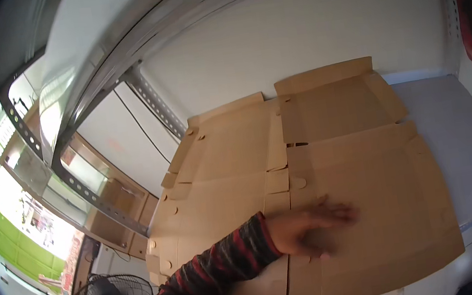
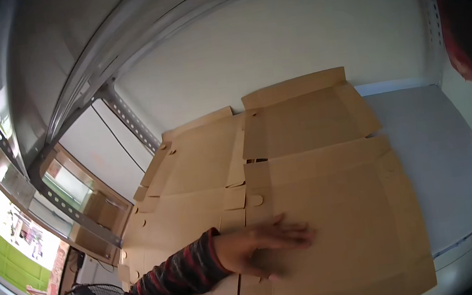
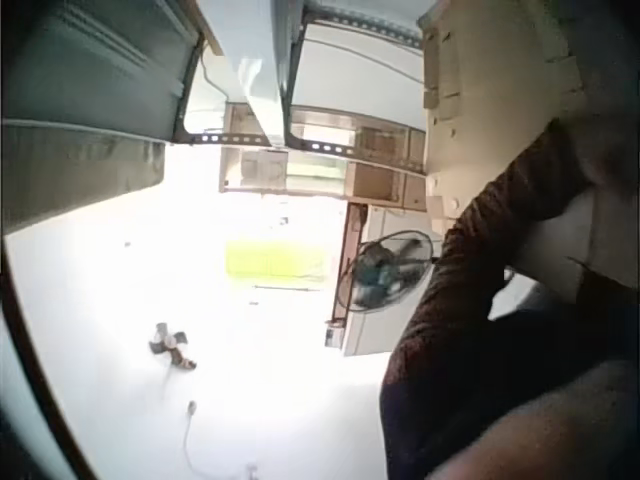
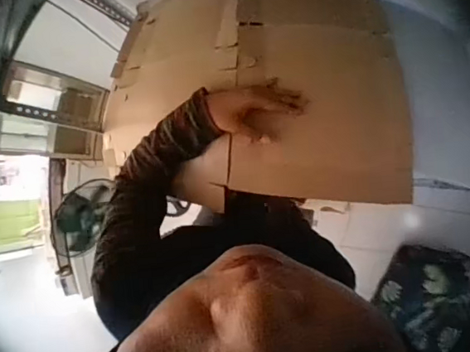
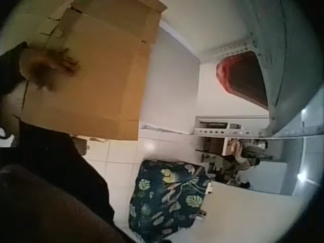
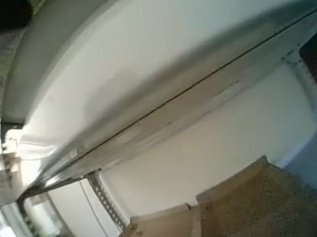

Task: The person assembles flat cardboard boxes by folding the sides and locking the tabs into place. They repeatedly pick up flat sheets, fold them into box shapes, and stack the finished boxes on a shelf.

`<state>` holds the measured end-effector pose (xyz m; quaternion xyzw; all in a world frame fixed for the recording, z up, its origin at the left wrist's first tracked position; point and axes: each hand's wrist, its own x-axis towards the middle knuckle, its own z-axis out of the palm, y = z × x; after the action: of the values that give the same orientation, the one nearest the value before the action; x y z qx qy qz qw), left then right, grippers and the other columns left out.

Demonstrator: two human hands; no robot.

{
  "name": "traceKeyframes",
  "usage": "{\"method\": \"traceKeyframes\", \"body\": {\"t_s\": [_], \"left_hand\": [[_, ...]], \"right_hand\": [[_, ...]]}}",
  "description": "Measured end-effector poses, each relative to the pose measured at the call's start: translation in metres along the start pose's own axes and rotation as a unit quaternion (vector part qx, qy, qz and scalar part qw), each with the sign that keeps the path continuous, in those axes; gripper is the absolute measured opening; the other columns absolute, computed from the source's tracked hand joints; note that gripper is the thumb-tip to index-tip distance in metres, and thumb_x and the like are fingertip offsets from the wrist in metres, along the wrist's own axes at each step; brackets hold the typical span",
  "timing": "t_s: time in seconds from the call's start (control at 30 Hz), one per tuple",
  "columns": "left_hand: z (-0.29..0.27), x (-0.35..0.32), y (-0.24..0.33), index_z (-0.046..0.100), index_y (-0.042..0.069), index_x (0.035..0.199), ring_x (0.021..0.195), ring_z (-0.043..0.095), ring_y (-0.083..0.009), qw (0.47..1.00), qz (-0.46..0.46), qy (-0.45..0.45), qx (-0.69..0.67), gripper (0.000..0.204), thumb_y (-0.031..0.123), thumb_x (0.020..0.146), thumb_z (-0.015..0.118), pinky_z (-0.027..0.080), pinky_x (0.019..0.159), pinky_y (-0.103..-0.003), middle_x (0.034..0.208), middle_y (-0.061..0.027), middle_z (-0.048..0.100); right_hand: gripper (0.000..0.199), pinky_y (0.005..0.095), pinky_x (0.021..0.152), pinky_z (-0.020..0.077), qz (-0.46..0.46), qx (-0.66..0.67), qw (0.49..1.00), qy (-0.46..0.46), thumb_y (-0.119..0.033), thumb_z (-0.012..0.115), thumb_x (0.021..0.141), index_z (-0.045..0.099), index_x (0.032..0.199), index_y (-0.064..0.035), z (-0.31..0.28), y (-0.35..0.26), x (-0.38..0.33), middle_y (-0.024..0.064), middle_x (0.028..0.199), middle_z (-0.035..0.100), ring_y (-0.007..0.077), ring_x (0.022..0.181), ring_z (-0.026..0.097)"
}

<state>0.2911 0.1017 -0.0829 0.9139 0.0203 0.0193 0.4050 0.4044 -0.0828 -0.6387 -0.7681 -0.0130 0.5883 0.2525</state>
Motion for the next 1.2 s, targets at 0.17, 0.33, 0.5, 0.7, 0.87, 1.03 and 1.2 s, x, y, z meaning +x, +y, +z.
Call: {"method": "traceKeyframes", "body": {"t_s": [0.17,0.33,0.5,0.7,0.87,1.03,1.2], "left_hand": [[-0.001,0.003,0.002,0.039,0.01,0.142,0.141,0.023,-0.0327,1.0,0.004,-0.011,0.023,0.078,0.028,0.074,0.074,0.001,0.109,-0.061,0.151,-0.0103,0.03],[-0.003,0.005,0.006,0.039,0.009,0.141,0.141,0.021,-0.0342,1.0,-0.01,-0.021,0.019,0.08,0.029,0.073,0.075,-0.001,0.109,-0.062,0.152,-0.0101,0.028],[-0.004,0.006,0.01,0.04,0.009,0.141,0.141,0.02,-0.0341,0.999,-0.018,-0.023,0.015,0.081,0.029,0.072,0.076,-0.002,0.109,-0.062,0.152,-0.0102,0.028],[-0.005,0.003,0.006,0.04,0.009,0.141,0.142,0.02,-0.033,0.999,-0.031,-0.029,-0.008,0.081,0.029,0.072,0.077,-0.004,0.108,-0.062,0.152,-0.0103,0.029],[-0.006,0.006,0.006,0.04,0.008,0.141,0.142,0.02,-0.0321,0.999,-0.022,-0.037,0.003,0.08,0.029,0.072,0.077,-0.004,0.109,-0.06,0.152,-0.0096,0.029],[-0.004,0.004,0.009,0.041,0.009,0.14,0.142,0.019,-0.0324,0.999,-0.031,-0.032,0.012,0.082,0.03,0.071,0.078,-0.004,0.11,-0.059,0.152,-0.0092,0.028],[-0.004,0.005,0.017,0.041,0.009,0.141,0.143,0.016,-0.0324,0.998,-0.038,-0.037,0.026,0.086,0.032,0.067,0.08,-0.005,0.111,-0.057,0.153,-0.0113,0.026]], "right_hand": [[0.032,0.0432,0.066,0.0478,0.003,-0.01,1.0,0.017,-0.029,0.047,0.095,0.043,0.12,-0.0087,0.017,-0.005,0.023,0.0121,0.108,0.051,0.0253,0.088,0.054],[0.03,0.0417,0.063,0.047,0.009,-0.017,1.0,0.016,-0.028,0.048,0.094,0.043,0.117,-0.009,0.021,-0.001,0.029,0.0111,0.104,0.051,0.0244,0.083,0.053],[0.027,0.0402,0.06,0.0463,0.009,-0.008,1.0,0.018,-0.026,0.048,0.094,0.044,0.114,-0.0093,0.021,0.001,0.028,0.0101,0.099,0.051,0.0235,0.078,0.052],[0.023,0.0384,0.056,0.0453,0.014,-0.003,1.0,0.019,-0.025,0.05,0.093,0.045,0.11,-0.0097,0.017,0.006,0.025,0.0089,0.094,0.05,0.0225,0.073,0.051],[0.021,0.0369,0.053,0.0446,0.015,0.013,0.999,0.029,-0.024,0.05,0.092,0.046,0.107,-0.01,0.015,0.012,0.022,0.0079,0.089,0.05,0.0216,0.068,0.051],[0.018,0.0355,0.05,0.0438,0.012,0.029,0.999,0.039,-0.022,0.051,0.092,0.046,0.104,-0.0103,0.009,0.026,0.021,0.0069,0.085,0.05,0.0207,0.064,0.05],[0.015,0.034,0.047,0.0431,-0.01,0.079,0.995,0.055,-0.021,0.052,0.091,0.047,0.1,-0.0106,-0.009,0.04,0.02,0.0059,0.08,0.05,0.0198,0.059,0.049]]}}
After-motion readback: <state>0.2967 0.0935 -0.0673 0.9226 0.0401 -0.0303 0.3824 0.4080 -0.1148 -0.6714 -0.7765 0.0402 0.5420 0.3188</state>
